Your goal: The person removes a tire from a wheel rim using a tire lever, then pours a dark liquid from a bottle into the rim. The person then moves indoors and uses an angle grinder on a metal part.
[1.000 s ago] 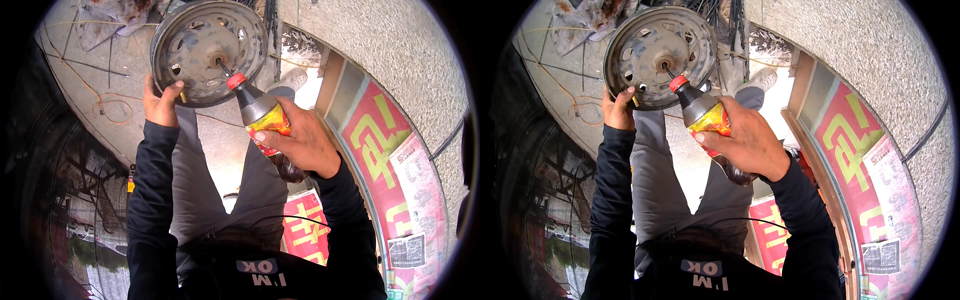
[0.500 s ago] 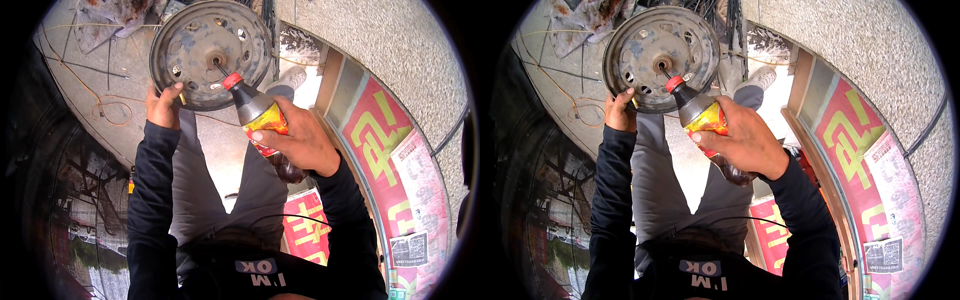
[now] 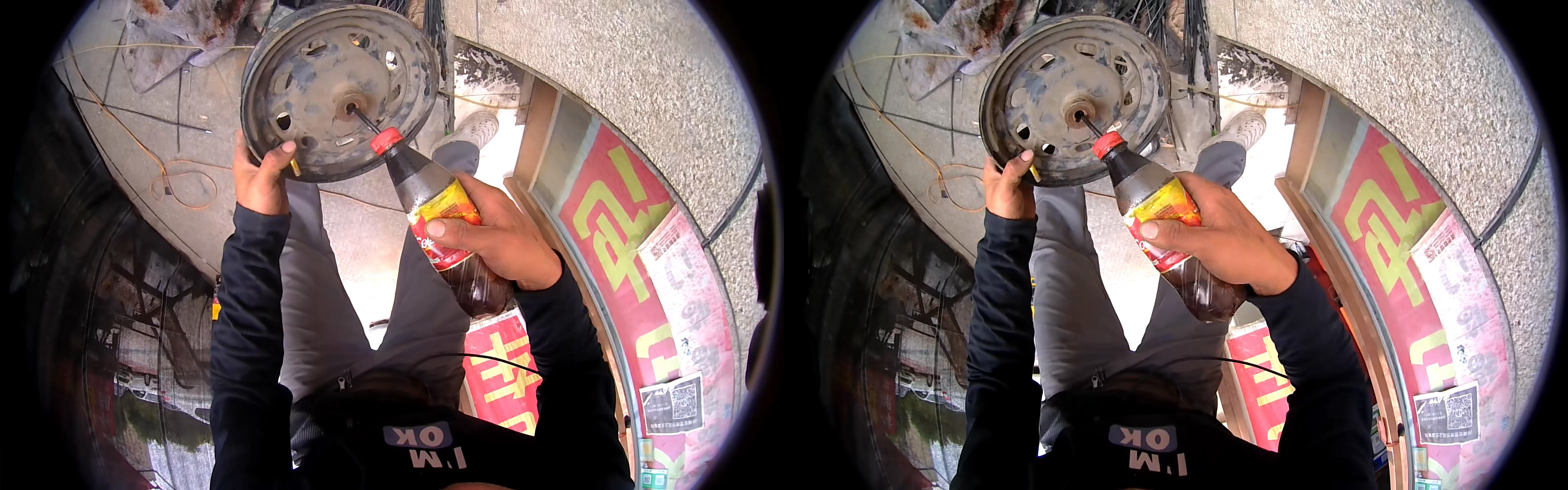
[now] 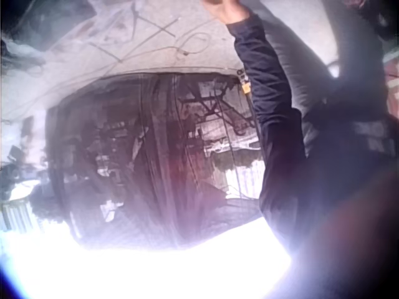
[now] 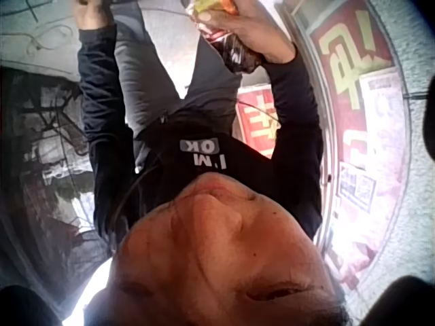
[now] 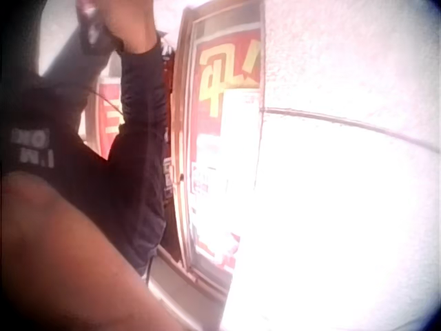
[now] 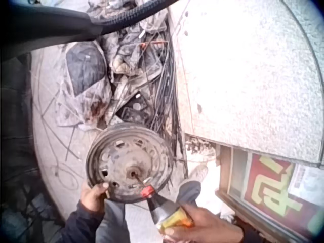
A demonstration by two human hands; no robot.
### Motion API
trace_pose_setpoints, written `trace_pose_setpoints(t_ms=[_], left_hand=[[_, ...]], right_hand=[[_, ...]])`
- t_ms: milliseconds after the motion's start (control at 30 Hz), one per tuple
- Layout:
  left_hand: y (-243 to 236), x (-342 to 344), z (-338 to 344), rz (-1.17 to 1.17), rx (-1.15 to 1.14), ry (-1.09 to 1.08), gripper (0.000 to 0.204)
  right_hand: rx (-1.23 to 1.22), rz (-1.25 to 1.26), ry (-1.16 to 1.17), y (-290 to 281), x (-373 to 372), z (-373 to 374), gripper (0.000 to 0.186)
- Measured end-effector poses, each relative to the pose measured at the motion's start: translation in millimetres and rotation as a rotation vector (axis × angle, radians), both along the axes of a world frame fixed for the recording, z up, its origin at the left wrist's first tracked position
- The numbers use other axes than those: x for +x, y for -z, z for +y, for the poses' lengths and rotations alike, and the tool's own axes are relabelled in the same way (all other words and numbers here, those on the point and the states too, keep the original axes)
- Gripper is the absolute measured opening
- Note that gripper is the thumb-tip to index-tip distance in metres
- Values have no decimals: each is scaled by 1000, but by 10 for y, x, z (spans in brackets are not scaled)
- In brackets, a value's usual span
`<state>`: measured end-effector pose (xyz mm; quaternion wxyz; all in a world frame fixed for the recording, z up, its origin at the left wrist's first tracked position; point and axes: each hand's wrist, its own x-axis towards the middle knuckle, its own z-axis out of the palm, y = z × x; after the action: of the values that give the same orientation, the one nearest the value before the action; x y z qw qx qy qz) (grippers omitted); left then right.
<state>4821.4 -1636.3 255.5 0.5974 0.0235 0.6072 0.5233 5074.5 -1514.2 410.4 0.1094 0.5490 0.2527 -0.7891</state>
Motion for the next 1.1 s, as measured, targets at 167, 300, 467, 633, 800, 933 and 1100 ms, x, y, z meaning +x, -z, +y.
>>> trace_pose_setpoints(t_ms=[167, 300, 467, 633, 800, 933, 1100], left_hand=[[-26, -38, 13, 21, 21, 7, 56], [16, -44, -39, 82, 41, 27, 56], [-26, -20, -15, 15, 30, 27, 56], [-15, -25, -54, -227, -100, 2, 52], [111, 10, -178, -383, -189, 18, 47], [83, 69, -198, -475, -194, 11, 46], [29, 151, -118, -395, -151, 6, 50]], right_hand=[[-38, 30, 28, 7, 27, -68, 62], [3, 27, -35, 8, 41, -85, 65], [49, 28, 57, -82, 165, -138, 76], [40, 18, 151, -154, 328, -182, 80], [43, 66, 237, -194, 459, -186, 86], [83, 85, 290, -232, 518, -222, 90], [74, 77, 340, -271, 524, -175, 93]])
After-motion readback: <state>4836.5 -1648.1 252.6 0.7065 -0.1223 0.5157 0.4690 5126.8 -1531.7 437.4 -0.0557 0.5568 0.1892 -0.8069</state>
